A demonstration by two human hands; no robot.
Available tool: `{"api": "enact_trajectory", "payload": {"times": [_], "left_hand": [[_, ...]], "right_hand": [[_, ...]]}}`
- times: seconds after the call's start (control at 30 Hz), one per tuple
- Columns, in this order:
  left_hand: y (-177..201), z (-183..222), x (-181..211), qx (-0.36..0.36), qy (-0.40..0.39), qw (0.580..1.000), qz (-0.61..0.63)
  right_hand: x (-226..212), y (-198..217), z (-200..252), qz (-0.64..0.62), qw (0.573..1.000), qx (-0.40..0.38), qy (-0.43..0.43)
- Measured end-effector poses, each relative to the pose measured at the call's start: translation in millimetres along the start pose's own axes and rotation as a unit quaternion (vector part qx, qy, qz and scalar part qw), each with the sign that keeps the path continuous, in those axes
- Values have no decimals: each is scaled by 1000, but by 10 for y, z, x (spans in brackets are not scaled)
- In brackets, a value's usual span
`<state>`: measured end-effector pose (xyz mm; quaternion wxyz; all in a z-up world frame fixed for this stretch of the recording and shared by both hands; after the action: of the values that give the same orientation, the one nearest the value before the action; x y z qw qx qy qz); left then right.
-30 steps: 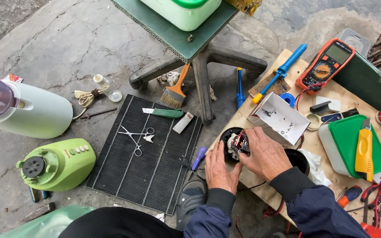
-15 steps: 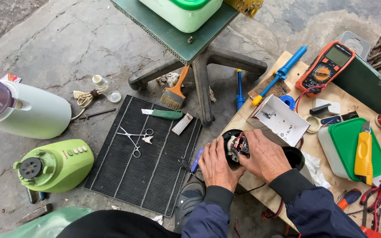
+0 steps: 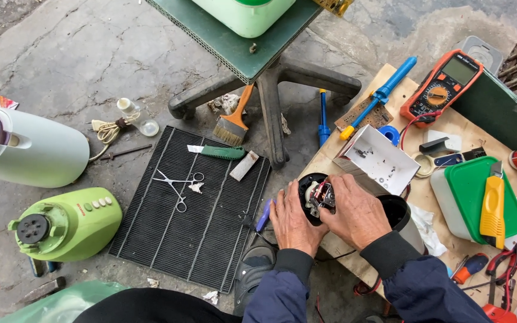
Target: Disassembling and inspecting the internal components of a small electric motor using a power drill and manual manipulation.
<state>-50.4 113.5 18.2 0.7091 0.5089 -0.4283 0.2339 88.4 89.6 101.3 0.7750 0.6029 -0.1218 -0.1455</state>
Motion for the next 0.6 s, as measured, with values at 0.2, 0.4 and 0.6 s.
{"api": "enact_trajectory", "payload": {"times": [0.2, 0.4, 0.6], "left_hand": [[-53, -21, -42, 27, -19, 999, -1], [-60, -33, -39, 16, -28, 999, -14], [118, -27, 64, -67, -21, 998, -11]], "right_hand": [[-33, -46, 25, 19, 1000, 3, 1], [57, -58, 32, -1, 1000, 1, 18], [179, -97, 80, -19, 999, 28, 31]]}}
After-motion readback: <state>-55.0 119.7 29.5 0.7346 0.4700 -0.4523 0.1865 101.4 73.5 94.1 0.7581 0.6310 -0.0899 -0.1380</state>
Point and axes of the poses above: each hand's wrist, its own z-axis away from the middle knuckle, its own y-axis out of the back of the hand, x = y × z, the point moved 3 cm from there along -z, towards the middle knuckle, and after that the axes turned 6 degrees about z, right-handed, at the moved point
